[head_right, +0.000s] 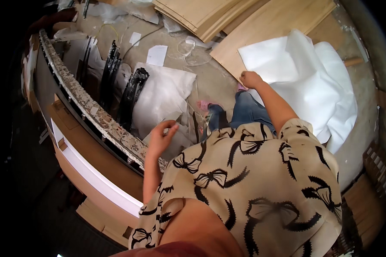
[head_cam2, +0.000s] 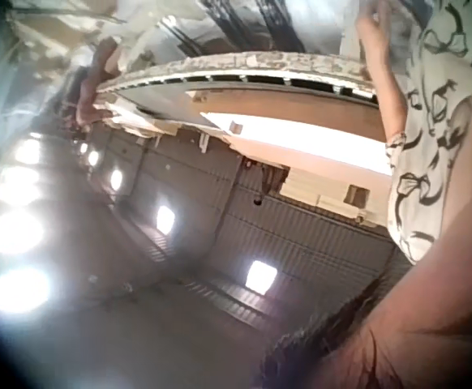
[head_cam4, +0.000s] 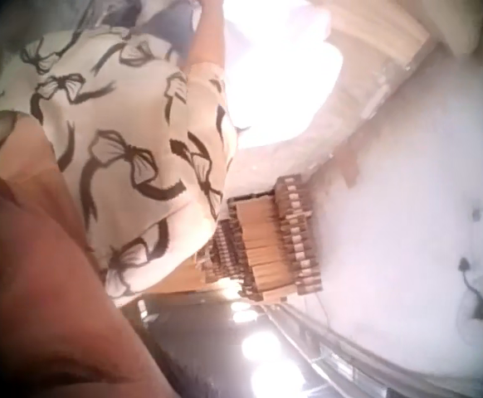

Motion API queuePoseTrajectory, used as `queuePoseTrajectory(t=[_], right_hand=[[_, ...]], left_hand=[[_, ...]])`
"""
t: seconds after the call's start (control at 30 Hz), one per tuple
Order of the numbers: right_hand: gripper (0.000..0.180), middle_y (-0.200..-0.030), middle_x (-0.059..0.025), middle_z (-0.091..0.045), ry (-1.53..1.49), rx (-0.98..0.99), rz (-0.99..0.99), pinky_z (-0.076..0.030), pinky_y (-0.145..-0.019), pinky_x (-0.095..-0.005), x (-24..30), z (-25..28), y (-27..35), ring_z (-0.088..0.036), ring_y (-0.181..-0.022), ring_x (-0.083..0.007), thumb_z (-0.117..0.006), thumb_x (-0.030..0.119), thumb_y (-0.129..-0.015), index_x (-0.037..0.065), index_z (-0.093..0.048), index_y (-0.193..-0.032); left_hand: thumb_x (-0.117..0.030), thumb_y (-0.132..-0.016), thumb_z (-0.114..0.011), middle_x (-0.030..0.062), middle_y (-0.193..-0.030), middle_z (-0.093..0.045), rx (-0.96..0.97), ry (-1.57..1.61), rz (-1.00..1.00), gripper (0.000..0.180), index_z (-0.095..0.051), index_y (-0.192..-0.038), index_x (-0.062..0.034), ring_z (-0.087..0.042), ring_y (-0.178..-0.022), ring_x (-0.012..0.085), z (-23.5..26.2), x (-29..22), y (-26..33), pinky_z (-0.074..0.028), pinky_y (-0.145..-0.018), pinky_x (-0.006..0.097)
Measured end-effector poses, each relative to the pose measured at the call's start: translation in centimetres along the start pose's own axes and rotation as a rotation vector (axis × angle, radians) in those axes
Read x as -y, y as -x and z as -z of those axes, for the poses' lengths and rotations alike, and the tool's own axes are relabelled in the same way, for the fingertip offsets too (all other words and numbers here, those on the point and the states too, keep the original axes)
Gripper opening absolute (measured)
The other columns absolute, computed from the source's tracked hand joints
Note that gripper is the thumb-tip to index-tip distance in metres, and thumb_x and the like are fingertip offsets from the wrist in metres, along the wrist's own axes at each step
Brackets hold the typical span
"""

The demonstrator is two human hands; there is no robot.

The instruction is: The person packages furniture components into a cardboard box by placing wooden boards, wrapped metal rails, and protective foam sheets inside it.

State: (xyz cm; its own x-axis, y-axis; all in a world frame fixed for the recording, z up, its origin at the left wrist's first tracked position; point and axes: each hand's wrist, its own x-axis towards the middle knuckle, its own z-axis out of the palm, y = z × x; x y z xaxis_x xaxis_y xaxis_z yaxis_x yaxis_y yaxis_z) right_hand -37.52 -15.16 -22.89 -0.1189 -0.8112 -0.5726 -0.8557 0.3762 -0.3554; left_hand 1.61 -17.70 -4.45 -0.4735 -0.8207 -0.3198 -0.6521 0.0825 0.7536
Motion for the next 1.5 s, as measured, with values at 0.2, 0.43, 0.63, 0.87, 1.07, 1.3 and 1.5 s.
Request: queuePoseTrajectory(t=[0.2,0.43,0.63,0.87,1.07,1.3,1.5], right_hand=[[0.027,-0.102,-0.0147,-0.057,0.245,0.091,-0.129,-0.045,-0.081,-0.0415,0.1,-2.4,-3.5,-0.052,-0.098,-0.0316,-0.049,0.026,-0.082,0.008,-0.056,-0.100],[0.042,-0.129,-0.0070,-0.041,0.605,-0.102,-0.049,-0.033,-0.093,-0.0469,-4.1,-6.1,-12.0,-0.040,-0.116,-0.0269,-0.051,0.030,-0.081,0.019,-0.045,-0.122],[0.057,-0.140,-0.0050,-0.024,0.690,-0.030,-0.136,-0.022,-0.099,-0.0528,-11.9,-10.4,-8.9,-0.024,-0.127,-0.0289,-0.050,0.037,-0.082,0.029,-0.027,-0.133],[0.062,-0.135,-0.0145,-0.032,0.453,0.869,-0.707,-0.008,-0.103,-0.0511,-17.3,-18.2,17.0,-0.021,-0.128,-0.0316,-0.051,0.044,-0.078,0.018,-0.034,-0.132],[0.032,-0.085,-0.0137,-0.063,-0.462,0.659,-0.593,-0.046,-0.072,-0.0372,-16.6,-20.8,9.9,-0.059,-0.081,-0.0286,-0.050,0.035,-0.081,0.006,-0.063,-0.089],[0.063,-0.108,-0.0126,-0.052,-1.335,-0.269,-1.102,-0.045,-0.074,-0.0328,-14.7,-23.5,-1.5,-0.055,-0.089,-0.0224,-0.046,0.051,-0.083,0.001,-0.039,-0.120],[0.077,-0.109,-0.0118,-0.052,-1.487,-0.482,-1.195,-0.046,-0.067,-0.0314,-11.2,-19.4,5.3,-0.054,-0.090,-0.0218,-0.037,0.062,-0.082,-0.003,-0.038,-0.123]], left_hand=[[-0.022,-0.079,-0.062,0.0134,-0.086,-0.062,0.343,0.256,0.221,0.024,-0.061,-0.093,-0.0024,-0.060,-0.074,0.0259,-6.2,3.9,-0.8,-0.047,-0.062,0.032],[-0.024,-0.081,-0.058,0.0158,-0.082,-0.063,0.530,-0.014,0.120,0.024,-0.061,-0.093,-0.0026,-0.062,-0.073,0.0227,-16.7,18.1,-13.8,-0.047,-0.064,0.031],[-0.036,-0.077,-0.061,0.0119,-0.085,-0.064,0.238,0.062,0.300,0.039,-0.061,-0.098,-0.0027,-0.060,-0.078,0.0210,-26.1,22.7,-26.7,-0.045,-0.072,0.030],[-0.047,-0.072,-0.062,0.0234,-0.098,-0.056,-0.048,-0.223,-0.172,0.062,-0.052,-0.112,-0.0007,-0.055,-0.089,0.0331,-29.1,23.8,-37.1,-0.043,-0.078,0.036],[-0.061,-0.068,-0.058,0.0188,-0.109,-0.054,0.323,-0.083,0.171,0.086,-0.041,-0.124,0.0017,-0.053,-0.099,0.0267,-31.0,23.0,-41.3,-0.040,-0.086,0.030],[-0.066,-0.069,-0.051,0.0195,-0.103,-0.058,0.403,-0.091,0.235,0.081,-0.051,-0.109,0.0055,-0.056,-0.096,0.0295,-30.7,21.8,-41.2,-0.042,-0.083,0.034],[-0.069,-0.071,-0.043,0.0229,-0.099,-0.059,0.380,-0.291,0.289,0.080,-0.059,-0.097,0.0051,-0.055,-0.098,0.0321,-24.9,12.2,-36.9,-0.042,-0.084,0.035]])
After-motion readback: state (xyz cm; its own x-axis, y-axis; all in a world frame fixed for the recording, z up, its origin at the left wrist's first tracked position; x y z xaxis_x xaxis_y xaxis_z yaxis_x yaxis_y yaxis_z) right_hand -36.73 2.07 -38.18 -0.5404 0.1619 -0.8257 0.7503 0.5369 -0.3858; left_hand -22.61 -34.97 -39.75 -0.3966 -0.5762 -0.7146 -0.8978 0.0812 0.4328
